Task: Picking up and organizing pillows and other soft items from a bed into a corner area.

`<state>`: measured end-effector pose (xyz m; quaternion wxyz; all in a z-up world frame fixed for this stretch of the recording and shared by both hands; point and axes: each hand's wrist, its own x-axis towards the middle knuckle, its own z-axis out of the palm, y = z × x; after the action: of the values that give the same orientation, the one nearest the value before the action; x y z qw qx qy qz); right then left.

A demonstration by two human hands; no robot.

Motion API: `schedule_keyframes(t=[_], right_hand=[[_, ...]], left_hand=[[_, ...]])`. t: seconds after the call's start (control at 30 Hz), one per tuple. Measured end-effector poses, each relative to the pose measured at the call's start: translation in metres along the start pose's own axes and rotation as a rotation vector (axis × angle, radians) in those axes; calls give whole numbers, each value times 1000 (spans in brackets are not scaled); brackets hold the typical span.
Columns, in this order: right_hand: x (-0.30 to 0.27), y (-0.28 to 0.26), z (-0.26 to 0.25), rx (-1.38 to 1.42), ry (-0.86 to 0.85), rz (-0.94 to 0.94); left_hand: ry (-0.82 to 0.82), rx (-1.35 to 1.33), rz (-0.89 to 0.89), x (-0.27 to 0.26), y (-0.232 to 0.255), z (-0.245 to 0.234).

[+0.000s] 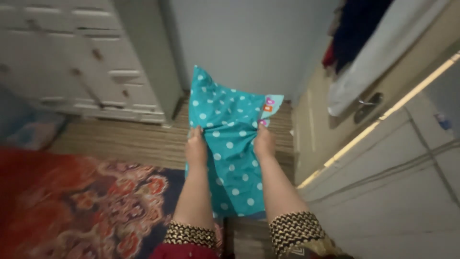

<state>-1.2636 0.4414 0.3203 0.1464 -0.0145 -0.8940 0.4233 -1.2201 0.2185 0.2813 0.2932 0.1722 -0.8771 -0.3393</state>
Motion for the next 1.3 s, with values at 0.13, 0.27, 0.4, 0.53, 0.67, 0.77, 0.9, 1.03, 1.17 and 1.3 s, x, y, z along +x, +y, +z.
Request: schedule_keyframes(t=[0.13, 0.27, 0.4, 0.53, 0.67, 0.77, 0.9, 1.03, 1.17, 1.3], right_hand=[[62, 37, 0, -39, 34, 26], [141, 66, 10, -23, 143, -90], [192, 88, 14, -38, 340, -272], [265, 87, 19, -21, 222, -198], [315, 108, 52, 48, -8, -64], [349, 109, 73, 59, -9, -74], [391, 97, 107, 4, -47, -49], [439, 113, 169, 48, -76, -84], [485, 81, 209, 36, -107, 3], [505, 93, 255, 103, -159, 72]], left_hand=[[82, 11, 123, 39, 20, 57], [79, -35, 160, 86, 40, 118], [-39, 7, 35, 118, 66, 153], [64, -25, 81, 159, 76, 199], [151, -59, 114, 192, 75, 226], [148, -45, 87, 221, 77, 240], [116, -15, 10, 264, 60, 260], [162, -41, 22, 313, 13, 303], [174, -17, -19, 374, -14, 333], [186, -14, -54, 401, -40, 350]])
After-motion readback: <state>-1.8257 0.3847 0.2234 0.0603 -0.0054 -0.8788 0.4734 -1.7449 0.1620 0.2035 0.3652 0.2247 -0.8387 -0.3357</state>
